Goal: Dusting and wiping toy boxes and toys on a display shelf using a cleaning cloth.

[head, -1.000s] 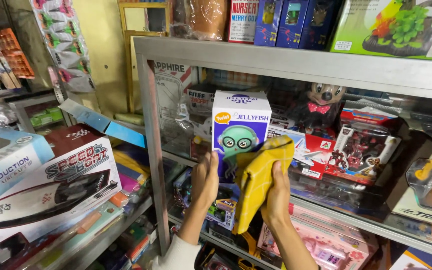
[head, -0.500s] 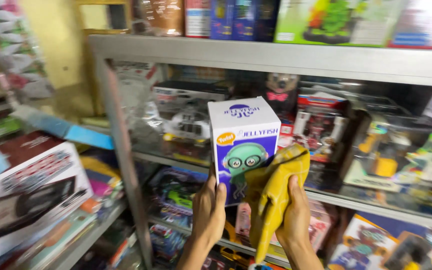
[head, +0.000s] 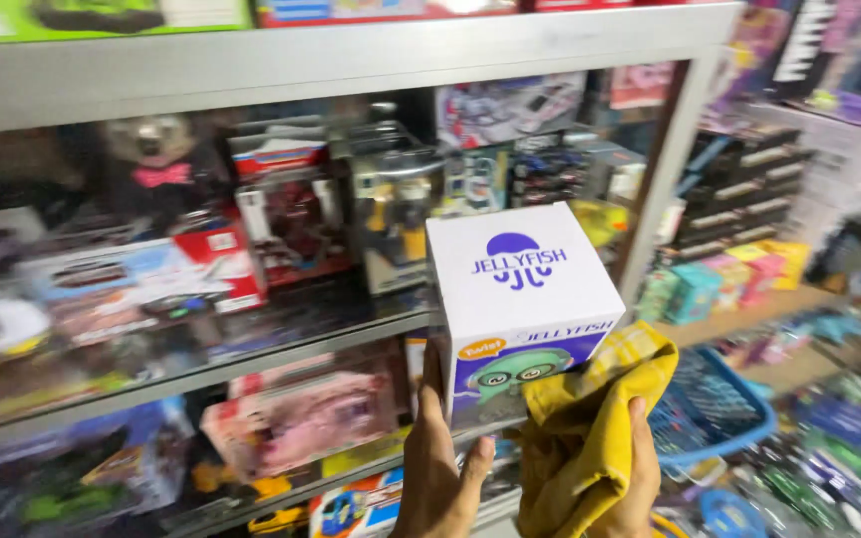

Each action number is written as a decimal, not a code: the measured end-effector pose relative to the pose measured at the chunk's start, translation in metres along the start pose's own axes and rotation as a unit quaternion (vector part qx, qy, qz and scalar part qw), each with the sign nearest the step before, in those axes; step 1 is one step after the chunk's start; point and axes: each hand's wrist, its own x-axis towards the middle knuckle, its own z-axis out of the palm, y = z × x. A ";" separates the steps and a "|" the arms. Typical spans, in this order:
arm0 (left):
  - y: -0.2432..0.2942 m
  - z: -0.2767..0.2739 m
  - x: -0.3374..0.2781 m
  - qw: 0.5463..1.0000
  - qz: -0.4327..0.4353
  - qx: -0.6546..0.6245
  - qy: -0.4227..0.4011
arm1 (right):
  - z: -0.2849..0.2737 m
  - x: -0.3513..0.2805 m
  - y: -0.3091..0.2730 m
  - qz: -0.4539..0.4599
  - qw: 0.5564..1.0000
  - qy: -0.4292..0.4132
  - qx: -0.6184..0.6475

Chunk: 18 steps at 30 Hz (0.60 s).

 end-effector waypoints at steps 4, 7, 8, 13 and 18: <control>-0.010 0.107 0.002 0.987 -0.010 -0.143 -0.074 | -0.090 0.014 -0.064 -0.074 0.994 0.078 0.022; -0.050 0.195 0.002 0.972 -0.014 -0.215 -0.097 | -0.158 0.036 -0.104 -0.096 0.987 0.126 0.013; -0.065 0.229 -0.001 0.972 -0.019 -0.216 -0.092 | -0.182 0.042 -0.120 -0.088 0.984 0.157 0.007; -0.113 0.374 0.014 0.928 -0.075 -0.365 0.001 | -0.260 0.101 -0.197 -0.065 0.978 0.185 -0.064; -0.181 0.484 0.020 0.891 -0.180 -0.412 0.061 | -0.347 0.176 -0.221 -0.006 0.983 0.131 -0.130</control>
